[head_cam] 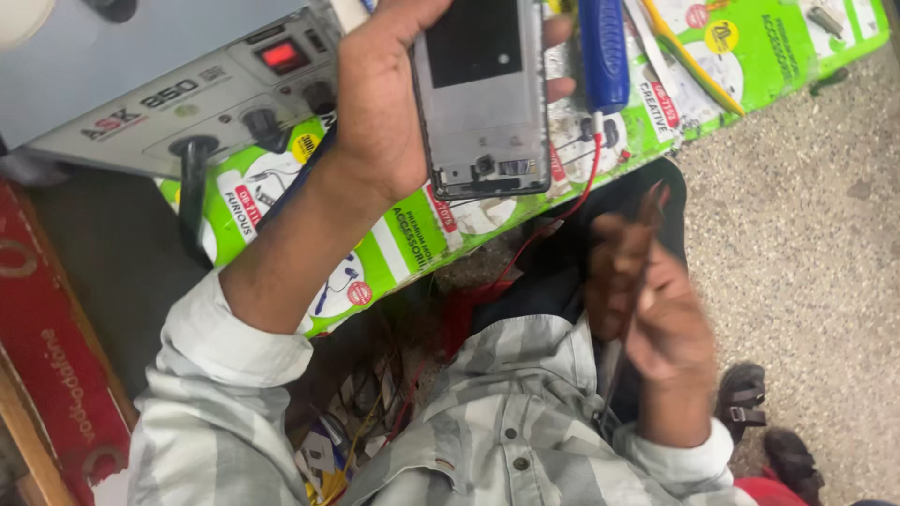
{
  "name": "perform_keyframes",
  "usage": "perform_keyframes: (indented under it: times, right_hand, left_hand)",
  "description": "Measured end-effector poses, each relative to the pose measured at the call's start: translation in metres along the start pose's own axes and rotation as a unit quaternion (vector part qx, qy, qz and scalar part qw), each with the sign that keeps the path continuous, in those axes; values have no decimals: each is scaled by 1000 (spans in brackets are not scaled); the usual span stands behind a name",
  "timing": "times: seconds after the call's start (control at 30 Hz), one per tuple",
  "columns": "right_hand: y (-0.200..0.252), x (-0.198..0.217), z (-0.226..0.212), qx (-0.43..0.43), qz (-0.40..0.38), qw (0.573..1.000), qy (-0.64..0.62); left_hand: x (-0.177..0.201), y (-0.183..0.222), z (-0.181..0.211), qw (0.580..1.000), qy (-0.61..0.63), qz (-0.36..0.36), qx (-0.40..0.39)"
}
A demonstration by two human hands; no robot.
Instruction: The person disassembles a smartphone, removes the back cover, and manipulates internal components including the battery and connectors. They reassemble the device by aligning the back cover and pressing it into place.
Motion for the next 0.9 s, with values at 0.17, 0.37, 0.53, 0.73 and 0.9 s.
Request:
perform_keyframes:
  times: [0.17, 0.37, 0.53, 0.73, 0.9]
  right_hand:
    - [-33, -42, -115, 234, -1, 951, 202]
    - [-80, -43, -91, 257, 46, 945, 196]
    - [-104, -35, -45, 192, 32, 974, 113]
    - [-112, -50, -41, 183, -9, 977, 108]
    - [-112, -50, -42, 192, 12, 970, 150]
  left_hand:
    - [-14, 9, 4, 999, 8, -33, 6]
    - [-1, 5, -4, 996, -61, 11, -60]
    - [23, 6, -17, 988, -91, 89, -84]
    - [12, 7, -28, 970, -207, 89, -93]
    - [6, 11, -23, 936, -319, 72, -132]
Point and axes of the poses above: each hand's wrist, its own y-axis away from the middle knuckle, its own x-axis out of the back of the hand, z = x × y, the point moved 10 cm from there along -y, towards the middle knuckle, and after that the axes turned 14 degrees about y, right-handed, at the moved point
